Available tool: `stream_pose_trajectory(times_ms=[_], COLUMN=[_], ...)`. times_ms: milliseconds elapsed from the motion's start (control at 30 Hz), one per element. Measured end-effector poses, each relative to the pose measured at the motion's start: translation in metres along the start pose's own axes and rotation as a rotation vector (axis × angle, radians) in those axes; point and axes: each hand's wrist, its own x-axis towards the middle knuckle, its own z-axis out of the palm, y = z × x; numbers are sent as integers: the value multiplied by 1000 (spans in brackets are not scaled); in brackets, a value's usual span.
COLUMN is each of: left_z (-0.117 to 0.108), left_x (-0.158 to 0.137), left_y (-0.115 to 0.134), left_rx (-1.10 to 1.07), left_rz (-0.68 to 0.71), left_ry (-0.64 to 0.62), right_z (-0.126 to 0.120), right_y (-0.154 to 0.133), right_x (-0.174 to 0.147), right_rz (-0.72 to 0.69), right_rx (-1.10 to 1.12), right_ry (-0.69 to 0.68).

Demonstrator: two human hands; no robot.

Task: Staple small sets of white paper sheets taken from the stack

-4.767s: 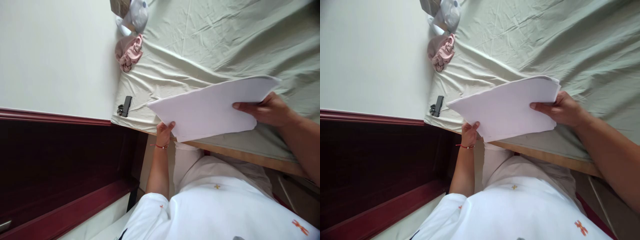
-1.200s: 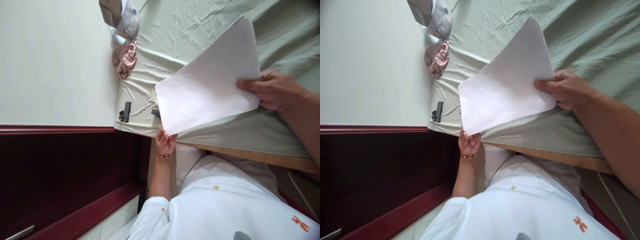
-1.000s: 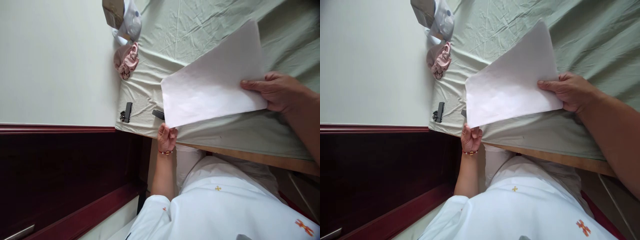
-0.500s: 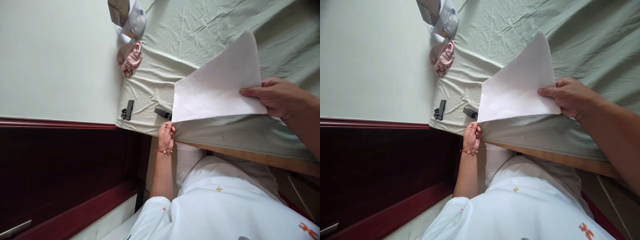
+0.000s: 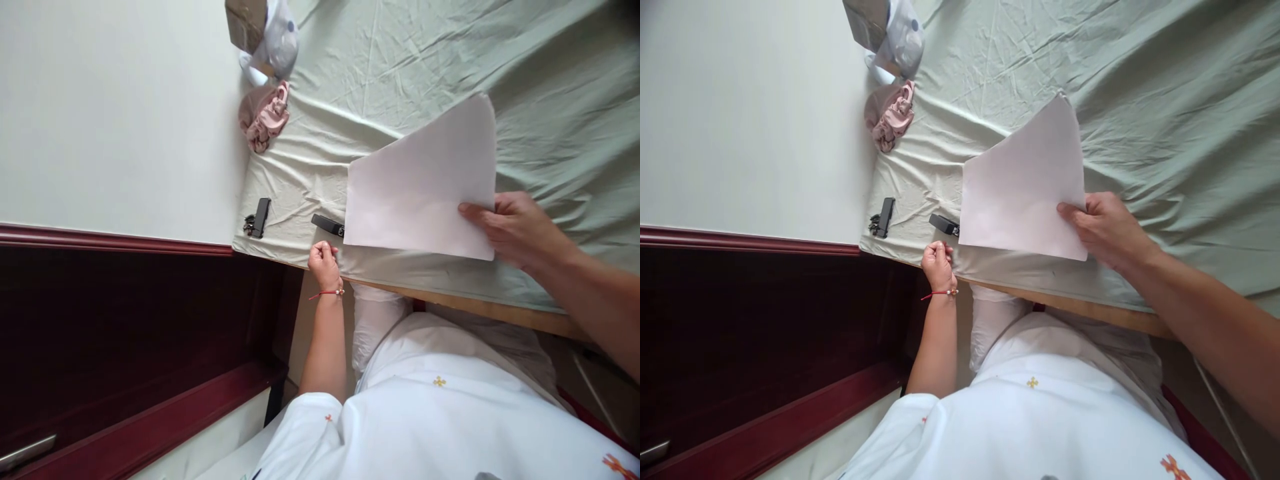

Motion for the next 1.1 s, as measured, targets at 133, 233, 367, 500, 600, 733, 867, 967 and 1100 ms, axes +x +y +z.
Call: stream_pose_trajectory(times_ms=[133, 233, 367, 500, 600, 733, 867, 967, 1100], left_z=[7, 8, 7, 9, 9, 9, 9, 8, 8], left_x=[-4, -12, -16, -13, -12, -13, -14, -15, -16], left_y=[-8, -7, -4, -6, -9, -10, -8, -7, -7], left_rx=[135, 180, 154, 208, 306, 323, 325, 276, 269], left_rz=[210, 343, 302, 260, 260, 285, 296, 317, 360], left_ry=[32, -17, -21, 20, -37, -65, -45, -33, -53], right_z=[-1, 2, 10, 12, 9, 7, 10, 13, 15], right_y=[5, 1, -11, -11, -5, 0, 1, 2, 5], right_x=[1, -2, -7, -7, -7, -9, -14, -16, -17], right_rz=[-24, -10, 39, 27, 31, 76, 77, 37, -37], right_rx=[-28, 1, 44, 70, 39, -82, -169, -213, -200], right_ry=[52, 50, 88, 114, 98, 98, 104, 103, 91])
